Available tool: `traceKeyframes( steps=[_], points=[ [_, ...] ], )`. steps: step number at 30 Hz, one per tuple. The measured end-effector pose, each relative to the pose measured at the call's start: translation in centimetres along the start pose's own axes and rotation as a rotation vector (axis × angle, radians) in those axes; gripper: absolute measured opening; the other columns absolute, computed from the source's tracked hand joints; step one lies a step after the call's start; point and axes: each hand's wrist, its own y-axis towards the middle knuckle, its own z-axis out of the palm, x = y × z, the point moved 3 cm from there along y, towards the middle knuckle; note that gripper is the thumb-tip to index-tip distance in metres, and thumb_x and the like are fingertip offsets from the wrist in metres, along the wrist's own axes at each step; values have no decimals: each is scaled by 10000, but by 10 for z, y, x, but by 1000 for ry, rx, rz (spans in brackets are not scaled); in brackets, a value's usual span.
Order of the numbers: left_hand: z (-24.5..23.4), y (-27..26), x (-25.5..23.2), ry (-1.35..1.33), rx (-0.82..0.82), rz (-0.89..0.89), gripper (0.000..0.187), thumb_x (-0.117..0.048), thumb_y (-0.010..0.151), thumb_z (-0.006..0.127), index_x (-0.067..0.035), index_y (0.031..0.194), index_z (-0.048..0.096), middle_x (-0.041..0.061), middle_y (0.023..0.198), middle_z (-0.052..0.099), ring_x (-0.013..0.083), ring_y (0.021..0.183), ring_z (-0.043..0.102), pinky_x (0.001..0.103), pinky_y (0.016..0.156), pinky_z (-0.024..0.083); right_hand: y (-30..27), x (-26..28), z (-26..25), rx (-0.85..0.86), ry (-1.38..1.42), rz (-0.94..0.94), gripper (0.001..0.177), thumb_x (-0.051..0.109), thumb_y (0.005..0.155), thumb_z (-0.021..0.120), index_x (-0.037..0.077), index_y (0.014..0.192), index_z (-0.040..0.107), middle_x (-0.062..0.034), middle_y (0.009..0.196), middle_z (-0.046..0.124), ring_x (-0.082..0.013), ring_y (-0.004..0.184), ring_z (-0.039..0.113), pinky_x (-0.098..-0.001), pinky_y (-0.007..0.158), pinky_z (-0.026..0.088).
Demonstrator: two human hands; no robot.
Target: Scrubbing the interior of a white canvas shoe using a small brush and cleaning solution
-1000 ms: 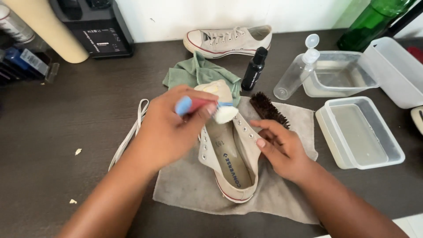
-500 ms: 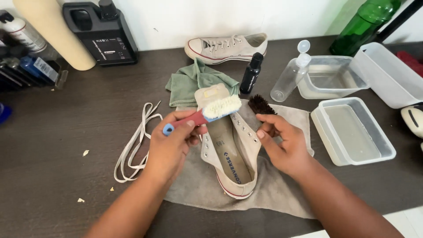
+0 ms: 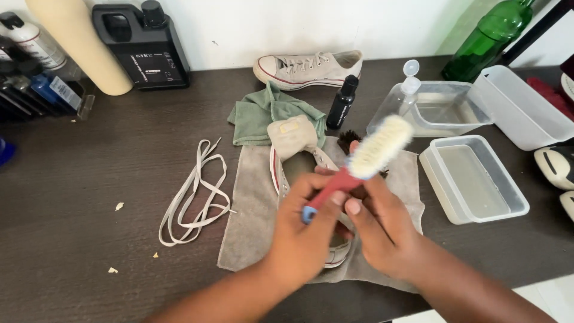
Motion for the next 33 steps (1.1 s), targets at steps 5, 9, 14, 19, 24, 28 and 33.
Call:
traceKeyframes(
  steps=[5, 9, 14, 19, 24, 28, 33],
  points=[
    [6, -2, -17, 418, 132, -2, 207, -259, 1047, 580, -112, 1138, 694, 34, 869, 677, 143, 757, 672, 308, 608, 592, -5, -10, -1, -169, 59, -147, 568, 211, 1120, 399, -38, 1612, 265, -349, 1533, 547, -389, 1512, 507, -468, 1244, 461],
    [3, -8, -15, 799, 378, 349, 293, -241, 1069, 520, -43, 889, 639, 219, 934, 722, 446, 845, 714, 538, 698, 558, -5, 3, -2, -305, -218, -172, 397, 230, 1127, 382, -75, 1355, 493, -210, 1138, 778, -294, 914, 846, -348, 832, 695],
    [-36, 9, -28, 1156, 265, 583, 183, -297, 988, 591, -138, 906, 632, 67, 849, 643, 293, 757, 635, 460, 614, 461, 20, 2, -34, -273, -610, -176, 514, 121, 1086, 472, -38, 1573, 438, -107, 1071, 717, -144, 672, 612, -266, 670, 517],
    [-80, 44, -32, 1353, -98, 102, 696, -591, 859, 768, -83, 1283, 553, 136, 1211, 668, 380, 1099, 663, 550, 837, 536, 42, -14, -47, 37, -800, -73, 518, 290, 1048, 596, 122, 1539, 598, -31, 771, 551, -187, 687, 561, -327, 669, 459],
    [-98, 53, -21, 1200, 20, -373, 331, -408, 815, 773, -90, 841, 684, 112, 932, 655, 387, 991, 729, 474, 843, 581, 61, -42, -46, 237, -1192, -252, 374, 543, 926, 717, 308, 1209, 785, -1, 722, 670, -324, 700, 710, -481, 623, 548],
    [-115, 59, -3, 1144, -19, -329, 255, -348, 767, 759, -112, 747, 667, 112, 740, 643, 348, 827, 733, 422, 710, 565, 85, -70, -44, 283, -1265, -420, 370, 608, 928, 676, 300, 1111, 771, 35, 727, 627, -272, 760, 698, -458, 654, 517],
    [-117, 65, 2, 1102, 16, -250, 200, -225, 802, 675, -82, 668, 638, 139, 766, 628, 303, 750, 679, 376, 684, 558, 81, -98, -34, 137, -1526, -554, 292, 533, 1031, 588, 321, 1169, 735, 36, 978, 580, -223, 720, 604, -409, 599, 439]
  ],
)
